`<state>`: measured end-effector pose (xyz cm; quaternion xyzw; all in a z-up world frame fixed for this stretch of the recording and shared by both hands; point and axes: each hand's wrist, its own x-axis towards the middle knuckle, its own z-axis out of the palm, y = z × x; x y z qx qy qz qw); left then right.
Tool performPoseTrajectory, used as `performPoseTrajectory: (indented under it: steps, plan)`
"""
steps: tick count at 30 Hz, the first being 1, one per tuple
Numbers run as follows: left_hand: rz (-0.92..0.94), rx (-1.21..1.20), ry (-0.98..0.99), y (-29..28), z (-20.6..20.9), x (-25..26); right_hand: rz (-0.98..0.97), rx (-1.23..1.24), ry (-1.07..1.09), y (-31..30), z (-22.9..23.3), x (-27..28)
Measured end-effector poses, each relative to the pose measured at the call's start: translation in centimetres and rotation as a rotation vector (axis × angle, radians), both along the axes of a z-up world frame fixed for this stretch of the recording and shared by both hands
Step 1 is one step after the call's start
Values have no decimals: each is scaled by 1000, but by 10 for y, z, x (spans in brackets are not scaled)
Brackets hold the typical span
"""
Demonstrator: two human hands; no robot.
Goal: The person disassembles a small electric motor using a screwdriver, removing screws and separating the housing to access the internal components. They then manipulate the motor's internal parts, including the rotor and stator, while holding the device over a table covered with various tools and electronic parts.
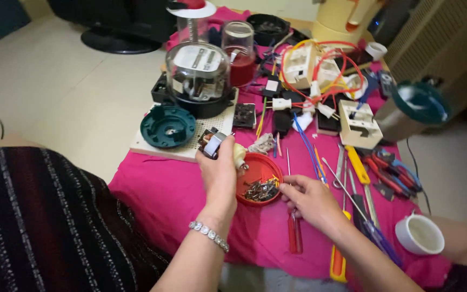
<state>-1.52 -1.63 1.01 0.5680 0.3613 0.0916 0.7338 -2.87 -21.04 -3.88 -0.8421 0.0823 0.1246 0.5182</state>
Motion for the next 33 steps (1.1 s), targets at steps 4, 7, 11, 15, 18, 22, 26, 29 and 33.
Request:
performPoseTrajectory:
  steps: [4,7,11,15,18,22,26,29,33]
  plan:
    - [11,5,39,1,11,-8,43,-37,40,2,7,4]
    - [-12,41,71,4,7,-14,76,-53,55,7,18,2]
    - [-42,10,3,10,16,-27,48,-49,178,13,30,-2]
    - [-63,-33,-83,17,11,-20,-10,-55,197,21,45,-11]
    - [-135,-50,-107,23,15,-20,-23,-75,183,25,47,-14]
    - [-154,6,-70,24,13,-13,-63,-38,132,20,32,-13]
    - [-136,17,-48,23,14,-11,-46,-26,128,17,27,-9]
    - [-129,113,-11,23,9,-2,-52,-20,160,25,40,-10]
    - [-89,205,-61,23,-4,12,-42,-50,179,23,34,-2]
